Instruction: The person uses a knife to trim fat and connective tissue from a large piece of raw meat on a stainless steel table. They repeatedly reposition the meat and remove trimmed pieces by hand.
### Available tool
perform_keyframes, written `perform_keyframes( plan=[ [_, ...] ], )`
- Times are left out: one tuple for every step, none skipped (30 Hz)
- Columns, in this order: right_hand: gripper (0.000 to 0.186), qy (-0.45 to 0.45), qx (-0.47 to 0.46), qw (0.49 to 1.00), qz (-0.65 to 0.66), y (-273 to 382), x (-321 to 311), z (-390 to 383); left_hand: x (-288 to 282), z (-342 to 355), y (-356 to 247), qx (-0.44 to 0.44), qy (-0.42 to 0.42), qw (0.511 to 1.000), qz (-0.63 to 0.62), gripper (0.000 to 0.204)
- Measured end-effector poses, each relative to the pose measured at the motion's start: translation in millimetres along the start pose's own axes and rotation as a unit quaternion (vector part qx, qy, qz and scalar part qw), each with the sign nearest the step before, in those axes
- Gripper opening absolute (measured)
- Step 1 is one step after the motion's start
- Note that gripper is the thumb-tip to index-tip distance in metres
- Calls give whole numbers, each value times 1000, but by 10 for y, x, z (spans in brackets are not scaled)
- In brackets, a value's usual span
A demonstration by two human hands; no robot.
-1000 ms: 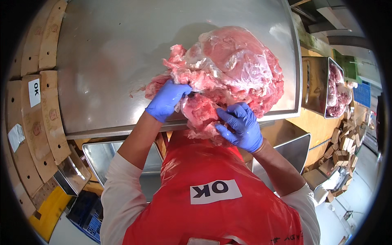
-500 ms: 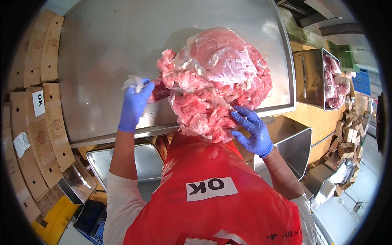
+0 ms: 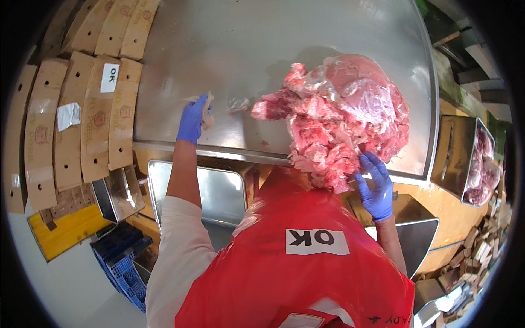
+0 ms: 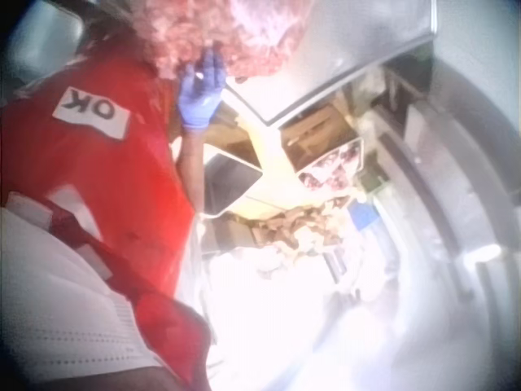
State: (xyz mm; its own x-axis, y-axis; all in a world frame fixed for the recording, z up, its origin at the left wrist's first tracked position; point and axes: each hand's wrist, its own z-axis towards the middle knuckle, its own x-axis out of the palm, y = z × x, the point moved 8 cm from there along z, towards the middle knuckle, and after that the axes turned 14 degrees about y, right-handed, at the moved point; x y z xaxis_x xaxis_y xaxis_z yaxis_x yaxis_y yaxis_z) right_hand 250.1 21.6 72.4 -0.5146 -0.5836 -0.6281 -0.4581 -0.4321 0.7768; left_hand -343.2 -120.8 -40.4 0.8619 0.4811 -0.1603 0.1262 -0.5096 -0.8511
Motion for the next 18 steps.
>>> perform_keyframes(
  plan=[
    [50,3,-3,1000,0,-18,7,-6,-109,5,-48,2,-10,999,50,46],
    [49,5,-5,1000,0,-40,19,-7,-206,-2,-89,3,-20,995,100,49],
    [49,5,-3,1000,-3,-66,21,-9,-164,32,-108,49,-30,990,128,51],
    [49,5,-6,1000,-4,-80,33,-4,-18,66,-66,95,-40,982,157,54],
    [49,4,-5,1000,2,-78,49,5,121,110,-9,141,-50,971,187,57],
    [49,6,-6,1000,8,-66,55,30,262,171,78,204,-53,928,307,60],
    [49,7,-6,1000,15,-62,62,60,445,209,178,262,-55,867,421,65],
    [49,5,-1,1000,15,-59,75,49,646,220,278,254,-92,839,472,65],
    [49,2,5,1000,13,-56,77,41,897,154,372,247,-129,807,520,65],
    [49,-1,10,1000,11,-49,62,31,1044,95,433,240,-168,772,564,65],
    [50,2,7,1000,5,-20,49,17,1032,62,517,242,-185,779,549,61],
    [50,5,7,1000,-1,10,28,-12,1045,32,577,244,-200,785,533,57],
    [50,8,7,1000,-7,29,18,-41,1051,27,625,246,-215,792,516,53],
    [51,9,10,1000,-3,21,24,-66,957,84,656,232,-192,803,514,43],
    [52,10,13,1000,0,-2,25,-111,867,110,691,219,-190,793,535,41],
    [53,11,16,1000,3,-19,12,-144,755,151,716,207,-189,782,556,38],
    [54,21,12,1000,-2,-11,10,-151,645,214,696,199,-187,771,576,36],
    [55,27,13,999,-11,14,-2,-143,480,289,687,142,-170,788,574,39]
  ],
)
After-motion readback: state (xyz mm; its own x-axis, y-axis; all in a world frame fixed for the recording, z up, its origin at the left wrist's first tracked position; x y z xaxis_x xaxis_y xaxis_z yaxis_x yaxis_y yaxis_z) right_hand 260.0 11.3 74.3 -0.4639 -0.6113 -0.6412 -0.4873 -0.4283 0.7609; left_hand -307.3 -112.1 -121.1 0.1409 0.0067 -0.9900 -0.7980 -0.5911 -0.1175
